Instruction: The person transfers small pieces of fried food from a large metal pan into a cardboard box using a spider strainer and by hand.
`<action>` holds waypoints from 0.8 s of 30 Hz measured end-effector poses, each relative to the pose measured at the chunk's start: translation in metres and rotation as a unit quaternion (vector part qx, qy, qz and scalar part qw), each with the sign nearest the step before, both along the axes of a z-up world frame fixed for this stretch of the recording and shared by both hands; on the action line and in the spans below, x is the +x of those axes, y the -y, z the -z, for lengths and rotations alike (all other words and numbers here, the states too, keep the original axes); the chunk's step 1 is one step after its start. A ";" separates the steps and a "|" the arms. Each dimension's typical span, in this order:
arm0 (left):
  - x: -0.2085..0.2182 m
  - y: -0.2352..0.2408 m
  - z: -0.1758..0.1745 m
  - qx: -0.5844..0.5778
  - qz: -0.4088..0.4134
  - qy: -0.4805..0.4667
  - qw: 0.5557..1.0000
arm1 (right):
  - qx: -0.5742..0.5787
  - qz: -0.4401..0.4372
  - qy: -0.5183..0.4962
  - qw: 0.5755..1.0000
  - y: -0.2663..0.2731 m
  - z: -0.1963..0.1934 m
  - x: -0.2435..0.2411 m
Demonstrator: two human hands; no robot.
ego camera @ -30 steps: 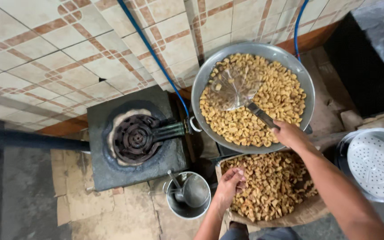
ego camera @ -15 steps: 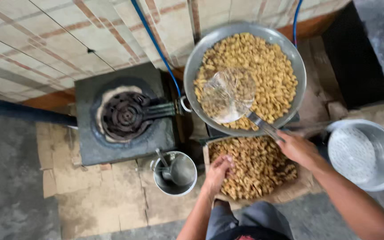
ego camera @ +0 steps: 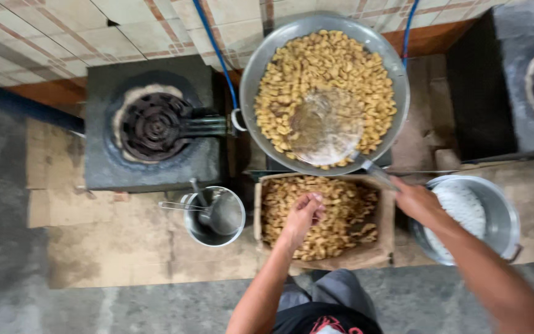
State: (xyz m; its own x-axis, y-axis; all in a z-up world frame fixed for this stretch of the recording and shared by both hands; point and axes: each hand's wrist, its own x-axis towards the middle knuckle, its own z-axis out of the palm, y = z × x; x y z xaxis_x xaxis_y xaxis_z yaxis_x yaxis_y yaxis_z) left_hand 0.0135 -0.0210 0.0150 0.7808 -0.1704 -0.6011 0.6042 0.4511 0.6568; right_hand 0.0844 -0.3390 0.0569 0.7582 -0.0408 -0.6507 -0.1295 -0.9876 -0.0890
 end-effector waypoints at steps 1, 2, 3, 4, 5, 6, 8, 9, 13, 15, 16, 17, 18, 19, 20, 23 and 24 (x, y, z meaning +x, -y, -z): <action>0.002 0.008 -0.002 -0.016 -0.001 -0.004 1.000 | -0.004 -0.004 0.002 1.000 0.003 0.003 0.010; -0.002 0.012 -0.005 -0.028 -0.004 -0.011 1.000 | 0.007 -0.010 0.060 0.998 0.001 0.008 0.016; -0.004 0.015 -0.008 -0.028 -0.009 -0.013 0.999 | 0.019 -0.016 0.119 0.993 0.003 0.008 0.018; -0.007 0.019 -0.012 -0.031 -0.007 -0.010 0.999 | 0.018 -0.017 0.116 0.993 0.015 0.002 0.012; -0.010 0.021 -0.017 -0.034 -0.005 -0.006 0.999 | 0.026 -0.042 0.136 0.990 0.033 -0.010 0.006; -0.010 0.021 -0.021 -0.034 -0.011 -0.003 0.999 | 0.036 -0.072 0.162 0.984 0.048 -0.021 0.007; -0.018 0.022 -0.028 0.026 -0.003 -0.043 0.999 | -0.064 -0.064 0.039 0.995 0.080 -0.038 -0.004; -0.019 0.024 -0.027 0.027 -0.006 -0.042 0.999 | -0.062 -0.067 0.040 0.995 0.086 -0.032 0.000; -0.022 0.040 -0.011 0.000 -0.024 -0.049 0.998 | -0.024 -0.066 0.068 0.995 0.086 0.015 0.015; -0.018 0.043 -0.010 -0.009 -0.022 -0.040 0.999 | 0.010 -0.056 0.103 0.993 0.088 0.019 0.023; -0.018 0.044 -0.012 -0.011 -0.019 -0.044 0.999 | 0.016 -0.025 0.100 0.995 0.096 0.013 0.020; -0.017 0.043 -0.016 -0.013 -0.016 -0.048 0.999 | 0.021 0.006 0.096 0.995 0.105 0.006 0.018; -0.015 0.043 -0.020 -0.013 -0.017 -0.048 0.999 | 0.033 0.042 0.084 0.995 0.120 -0.003 0.014; -0.013 0.041 -0.025 -0.004 -0.010 -0.044 0.999 | 0.043 0.078 0.071 0.993 0.134 -0.010 0.007; -0.011 0.039 -0.028 0.005 -0.001 -0.038 0.999 | 0.045 0.078 0.071 0.993 0.139 -0.005 0.003; -0.006 0.036 -0.033 0.002 0.005 -0.041 0.999 | 0.059 0.100 0.158 0.980 0.125 0.039 -0.001; -0.002 0.037 -0.032 0.003 0.007 -0.041 0.999 | 0.096 0.095 0.200 0.970 0.113 0.051 0.001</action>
State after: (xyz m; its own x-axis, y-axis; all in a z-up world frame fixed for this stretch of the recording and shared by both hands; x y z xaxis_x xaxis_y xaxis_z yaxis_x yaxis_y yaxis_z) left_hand 0.0116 -0.0579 0.0472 0.7269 -0.1772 -0.6635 0.6618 0.4389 0.6078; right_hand 0.0856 -0.4522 0.0057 0.9423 -0.1122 -0.3153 -0.2253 -0.9094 -0.3497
